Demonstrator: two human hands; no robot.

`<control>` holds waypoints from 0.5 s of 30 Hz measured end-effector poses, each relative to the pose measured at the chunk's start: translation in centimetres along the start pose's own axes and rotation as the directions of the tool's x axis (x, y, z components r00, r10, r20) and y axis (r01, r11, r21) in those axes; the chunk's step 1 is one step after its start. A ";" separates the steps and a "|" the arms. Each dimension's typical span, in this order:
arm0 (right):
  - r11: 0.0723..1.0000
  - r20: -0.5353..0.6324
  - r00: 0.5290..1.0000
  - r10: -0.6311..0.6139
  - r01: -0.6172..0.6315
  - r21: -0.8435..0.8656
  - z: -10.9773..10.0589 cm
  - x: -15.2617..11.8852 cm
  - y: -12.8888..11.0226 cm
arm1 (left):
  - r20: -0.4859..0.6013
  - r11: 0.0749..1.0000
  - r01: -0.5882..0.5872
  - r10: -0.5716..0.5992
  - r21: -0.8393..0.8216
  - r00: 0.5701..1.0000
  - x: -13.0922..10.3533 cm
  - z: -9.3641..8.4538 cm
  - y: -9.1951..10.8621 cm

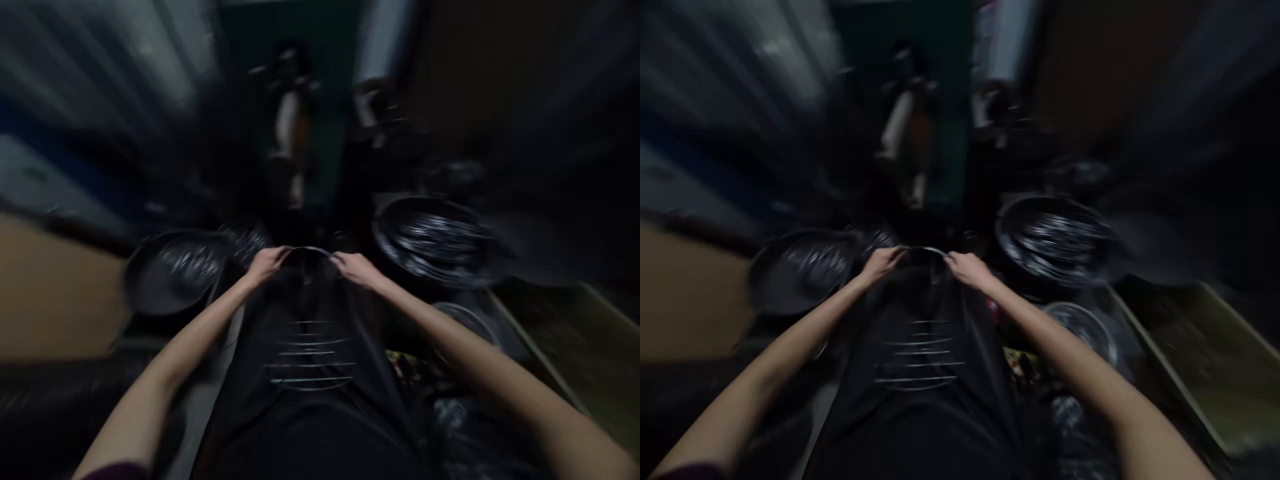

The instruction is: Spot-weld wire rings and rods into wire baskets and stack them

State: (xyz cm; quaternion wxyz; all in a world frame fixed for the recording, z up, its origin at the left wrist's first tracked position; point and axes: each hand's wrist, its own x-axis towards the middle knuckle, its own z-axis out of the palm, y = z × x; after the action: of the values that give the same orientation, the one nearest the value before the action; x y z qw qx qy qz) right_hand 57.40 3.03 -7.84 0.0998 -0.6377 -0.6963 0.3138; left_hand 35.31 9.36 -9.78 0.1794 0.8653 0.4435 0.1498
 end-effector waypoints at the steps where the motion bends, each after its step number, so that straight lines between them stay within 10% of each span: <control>1: 0.993 0.003 0.999 -0.052 0.052 -0.110 1.0 1.5 -0.5 | -0.012 0.998 0.058 -0.058 0.008 0.998 -2.1 -0.7 -2.1; 5: 0.930 0.022 0.981 -0.194 0.191 -0.314 3.8 4.5 -2.6 | -0.064 0.995 0.083 -0.080 0.047 0.995 -5.2 -0.7 -5.9; 15: 0.797 -0.007 0.997 -0.080 0.059 -0.601 5.2 4.0 -1.5 | 0.032 0.985 0.034 -0.040 0.170 0.999 -2.7 1.4 -5.6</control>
State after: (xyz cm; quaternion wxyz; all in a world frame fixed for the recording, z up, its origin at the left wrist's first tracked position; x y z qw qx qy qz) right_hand 52.71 5.24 -12.07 -0.0846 -0.6156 -0.7810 0.0630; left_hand 30.38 9.94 -13.78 0.1158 0.8714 0.4674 0.0931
